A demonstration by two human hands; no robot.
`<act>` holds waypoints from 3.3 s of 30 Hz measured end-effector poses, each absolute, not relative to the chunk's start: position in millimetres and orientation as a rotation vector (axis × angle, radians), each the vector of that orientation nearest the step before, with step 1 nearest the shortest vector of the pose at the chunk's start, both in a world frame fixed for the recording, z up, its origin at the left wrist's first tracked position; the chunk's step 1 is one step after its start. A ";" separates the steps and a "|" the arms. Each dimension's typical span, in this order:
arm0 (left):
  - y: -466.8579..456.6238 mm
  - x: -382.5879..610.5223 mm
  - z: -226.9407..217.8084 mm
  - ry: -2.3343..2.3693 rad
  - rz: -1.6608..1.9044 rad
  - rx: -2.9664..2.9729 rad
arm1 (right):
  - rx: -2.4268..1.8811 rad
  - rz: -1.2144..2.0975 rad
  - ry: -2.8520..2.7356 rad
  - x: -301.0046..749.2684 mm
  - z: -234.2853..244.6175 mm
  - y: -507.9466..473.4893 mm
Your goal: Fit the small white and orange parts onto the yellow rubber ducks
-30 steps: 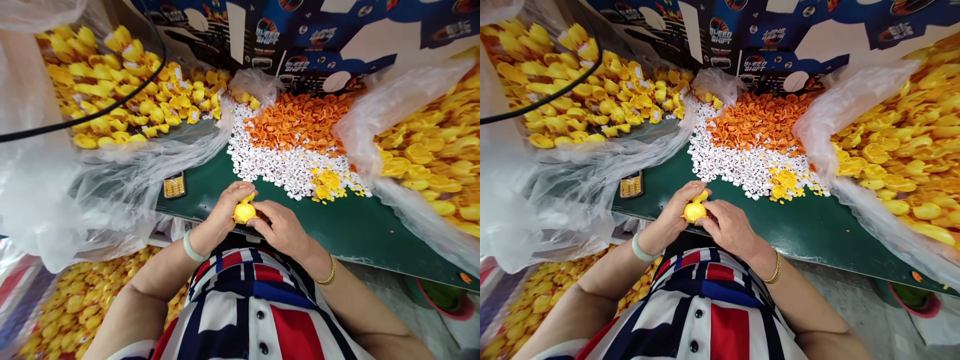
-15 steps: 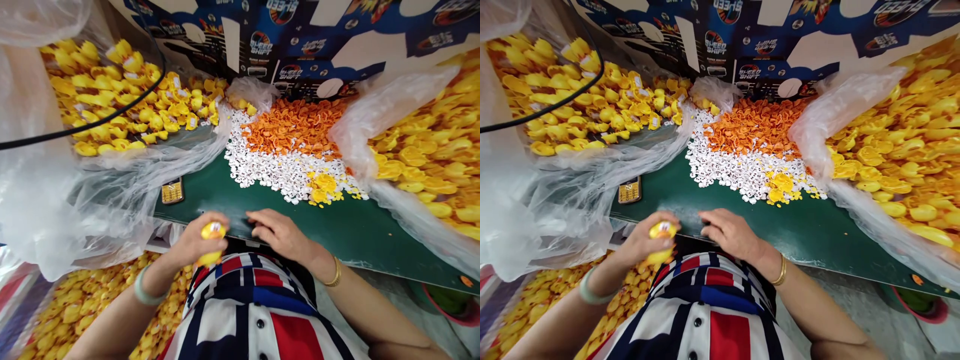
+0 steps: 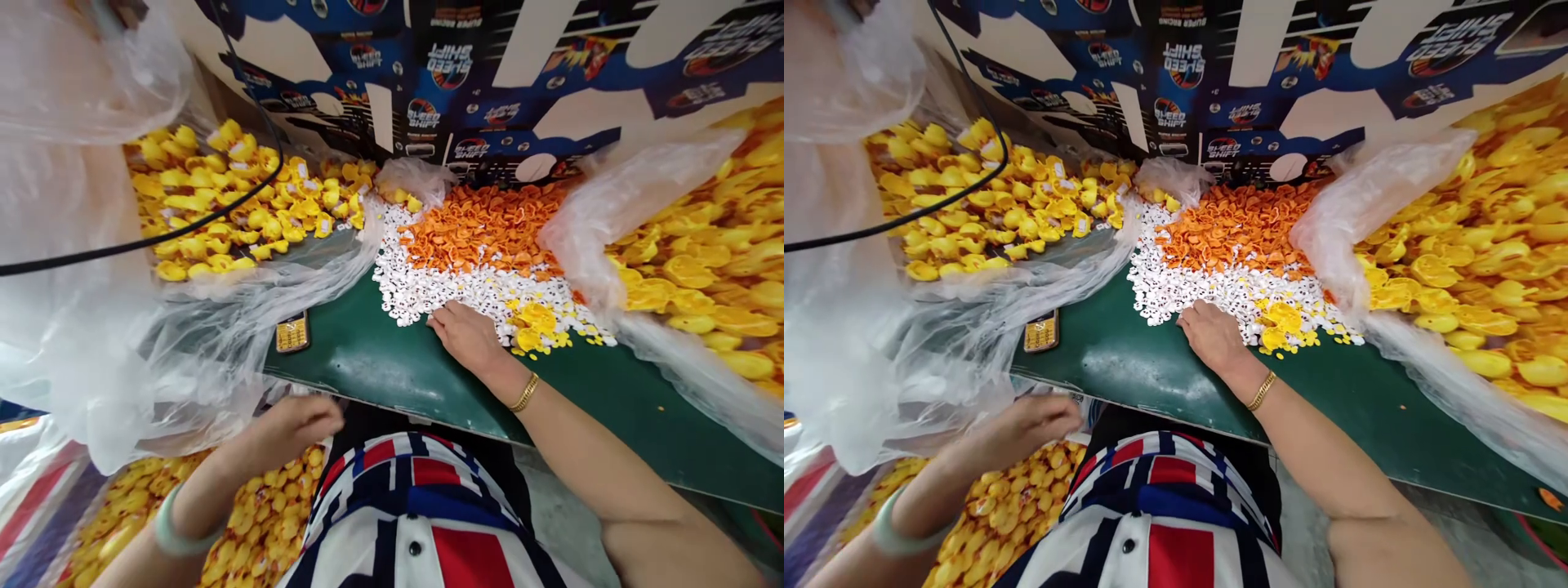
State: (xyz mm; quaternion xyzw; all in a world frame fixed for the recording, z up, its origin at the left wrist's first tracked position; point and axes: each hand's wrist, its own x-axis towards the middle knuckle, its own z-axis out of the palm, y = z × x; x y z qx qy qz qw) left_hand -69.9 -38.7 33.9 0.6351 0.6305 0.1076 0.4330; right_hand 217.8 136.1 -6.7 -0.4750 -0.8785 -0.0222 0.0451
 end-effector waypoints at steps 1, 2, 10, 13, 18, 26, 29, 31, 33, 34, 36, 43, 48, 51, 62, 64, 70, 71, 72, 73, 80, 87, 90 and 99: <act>-10.4 -52.6 43.2 1.453 0.305 1.662 | -1.425 -0.066 -2.693 220.0 -8.1 136.0; 20.0 -37.2 49.7 1.399 0.386 1.773 | -1.390 -0.058 -2.702 222.8 -9.3 136.0; 218.8 36.5 27.9 1.844 0.475 2.246 | -1.247 0.057 -2.688 234.3 -14.8 139.7; 232.6 46.4 15.3 1.909 0.363 2.257 | -1.214 0.080 -2.682 235.1 -13.5 141.5; 228.0 43.7 3.7 1.943 0.325 2.277 | -1.023 0.086 -2.740 237.0 -6.5 139.8; 224.6 32.3 12.4 1.952 0.435 2.251 | -1.083 0.052 -2.770 224.0 -6.3 129.0; 206.9 30.7 17.4 1.883 0.636 2.155 | -0.999 0.035 -2.799 221.9 -5.7 124.4; 187.1 30.9 17.2 1.736 0.833 1.983 | -0.908 0.044 -2.814 222.6 -5.2 122.1; 163.4 32.0 14.9 1.591 0.961 1.802 | -0.839 0.121 -2.742 224.9 -4.4 121.7; 151.3 32.7 13.6 1.559 0.979 1.757 | -0.821 0.189 -2.652 226.5 -3.8 122.3; 129.2 34.5 11.1 1.556 0.969 1.763 | -0.799 0.343 -2.410 229.7 -2.4 124.5; 97.3 46.3 1.7 1.437 1.076 1.399 | -0.867 0.568 -2.246 230.1 -3.1 126.3; 94.2 48.1 -4.9 1.057 1.166 0.791 | -0.898 0.732 -2.112 227.3 -3.2 125.0; 91.1 45.9 -7.5 0.986 1.190 0.722 | -0.904 0.945 -2.015 226.3 -2.5 124.5; 87.8 47.3 -3.0 1.018 1.171 0.854 | -0.843 1.156 -1.873 230.9 2.9 126.4; 87.6 47.8 -1.6 1.027 1.162 0.898 | -0.837 1.114 -1.930 231.0 2.8 127.4; 86.0 46.6 -3.7 1.132 1.171 1.023 | -0.866 1.046 -1.989 229.7 -1.3 127.3; 85.2 46.4 -4.5 1.159 1.179 1.056 | -0.874 1.009 -2.004 229.5 -1.2 126.7; 84.3 46.3 -5.3 1.190 1.190 1.105 | -0.879 0.971 -2.017 229.2 -0.7 126.1; 83.3 46.3 -6.1 1.223 1.208 1.167 | -0.879 0.935 -2.026 228.8 0.0 125.3; 77.0 50.2 -15.1 1.217 1.247 1.119 | -0.938 0.944 -1.969 224.3 -4.0 119.4; 76.9 49.5 -14.4 1.141 1.234 0.889 | -0.946 0.991 -1.953 224.7 -8.0 117.0; 78.4 45.4 -14.0 1.058 1.148 0.789 | -0.878 0.828 -2.077 225.5 -3.0 115.4; 85.3 46.9 -9.6 0.949 1.213 0.533 | -0.870 0.777 -2.078 224.5 -5.0 115.7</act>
